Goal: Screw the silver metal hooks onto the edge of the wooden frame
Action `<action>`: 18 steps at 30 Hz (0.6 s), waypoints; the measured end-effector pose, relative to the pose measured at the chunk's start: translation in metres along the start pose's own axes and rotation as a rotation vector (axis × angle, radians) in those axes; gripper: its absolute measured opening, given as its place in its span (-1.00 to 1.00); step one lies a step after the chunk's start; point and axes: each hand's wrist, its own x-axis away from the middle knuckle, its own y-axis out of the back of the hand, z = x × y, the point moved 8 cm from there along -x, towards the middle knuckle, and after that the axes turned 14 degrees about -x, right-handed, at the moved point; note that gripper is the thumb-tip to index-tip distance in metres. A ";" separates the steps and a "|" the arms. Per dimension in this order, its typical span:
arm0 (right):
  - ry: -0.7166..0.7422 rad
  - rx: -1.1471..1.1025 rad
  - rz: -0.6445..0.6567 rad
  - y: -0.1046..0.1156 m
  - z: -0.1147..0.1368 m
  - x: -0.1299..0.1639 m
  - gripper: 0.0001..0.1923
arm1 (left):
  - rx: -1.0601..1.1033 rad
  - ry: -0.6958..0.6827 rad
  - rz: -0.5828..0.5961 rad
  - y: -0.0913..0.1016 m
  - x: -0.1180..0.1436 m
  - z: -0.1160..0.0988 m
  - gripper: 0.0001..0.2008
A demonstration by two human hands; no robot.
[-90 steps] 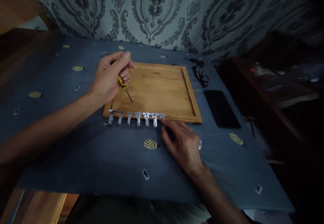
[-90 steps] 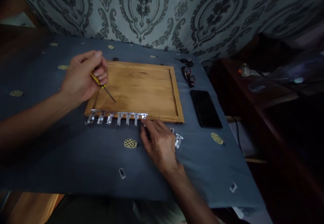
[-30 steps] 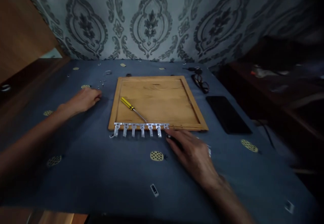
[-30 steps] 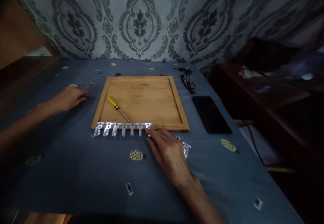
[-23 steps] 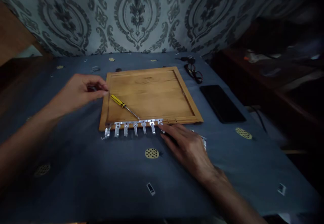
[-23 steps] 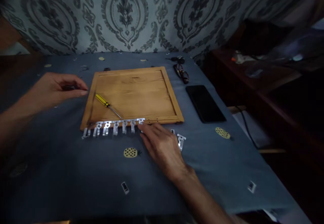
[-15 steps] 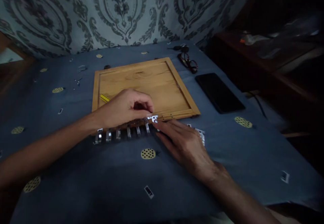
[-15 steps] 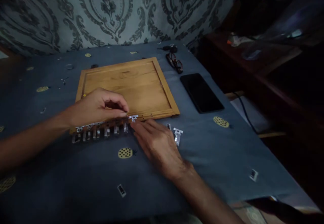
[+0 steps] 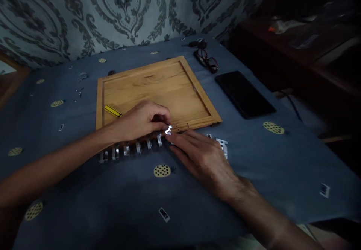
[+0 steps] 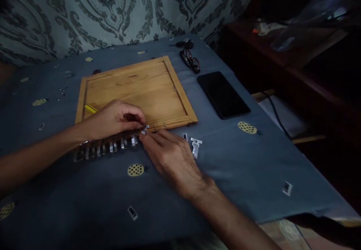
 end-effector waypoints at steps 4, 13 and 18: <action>-0.010 -0.020 0.002 0.000 -0.001 0.001 -0.76 | -0.051 -0.002 0.015 -0.001 -0.001 -0.001 -0.92; -0.015 -0.024 0.016 -0.001 -0.001 0.000 -0.75 | -0.240 -0.100 0.017 -0.002 -0.001 -0.015 -0.91; -0.014 -0.011 0.023 -0.001 -0.002 0.000 -0.74 | -0.294 -0.130 0.012 0.000 0.000 -0.021 -0.91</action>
